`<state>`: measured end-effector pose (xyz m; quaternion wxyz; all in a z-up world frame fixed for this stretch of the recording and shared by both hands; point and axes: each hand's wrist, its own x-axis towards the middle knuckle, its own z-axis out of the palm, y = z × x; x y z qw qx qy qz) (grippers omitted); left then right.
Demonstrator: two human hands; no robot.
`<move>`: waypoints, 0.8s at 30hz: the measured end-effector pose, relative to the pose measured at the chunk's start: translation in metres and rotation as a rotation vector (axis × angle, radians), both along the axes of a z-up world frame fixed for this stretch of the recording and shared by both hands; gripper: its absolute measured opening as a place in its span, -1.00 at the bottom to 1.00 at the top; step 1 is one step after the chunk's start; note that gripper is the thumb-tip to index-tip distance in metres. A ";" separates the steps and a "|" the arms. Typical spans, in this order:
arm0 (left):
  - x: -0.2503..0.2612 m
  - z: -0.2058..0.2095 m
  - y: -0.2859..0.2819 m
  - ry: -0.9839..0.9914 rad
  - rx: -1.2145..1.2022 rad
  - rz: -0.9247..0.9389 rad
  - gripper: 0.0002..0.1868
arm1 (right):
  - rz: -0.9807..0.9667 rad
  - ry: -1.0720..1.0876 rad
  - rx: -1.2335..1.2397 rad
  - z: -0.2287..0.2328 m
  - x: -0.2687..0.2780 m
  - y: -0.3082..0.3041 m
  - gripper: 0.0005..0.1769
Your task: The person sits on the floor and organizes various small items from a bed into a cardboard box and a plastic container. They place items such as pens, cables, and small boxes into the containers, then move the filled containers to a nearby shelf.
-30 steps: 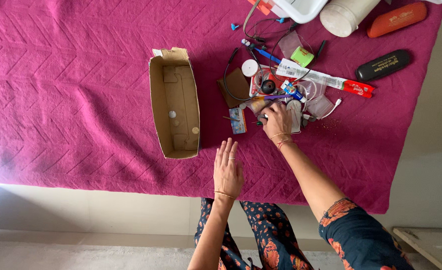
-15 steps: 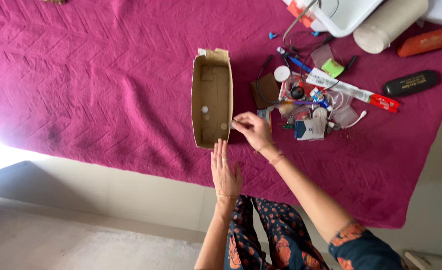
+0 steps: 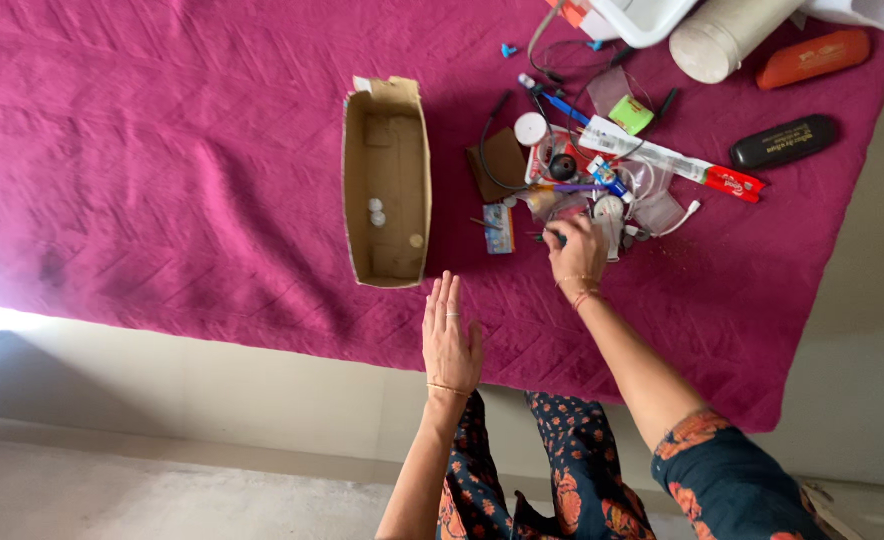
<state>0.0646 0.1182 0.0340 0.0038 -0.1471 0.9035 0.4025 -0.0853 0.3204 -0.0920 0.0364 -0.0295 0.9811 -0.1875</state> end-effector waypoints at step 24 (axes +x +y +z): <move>-0.004 -0.008 0.063 -0.001 -0.006 0.185 -0.24 | 0.471 -0.159 -0.041 -0.042 -0.022 0.008 -0.84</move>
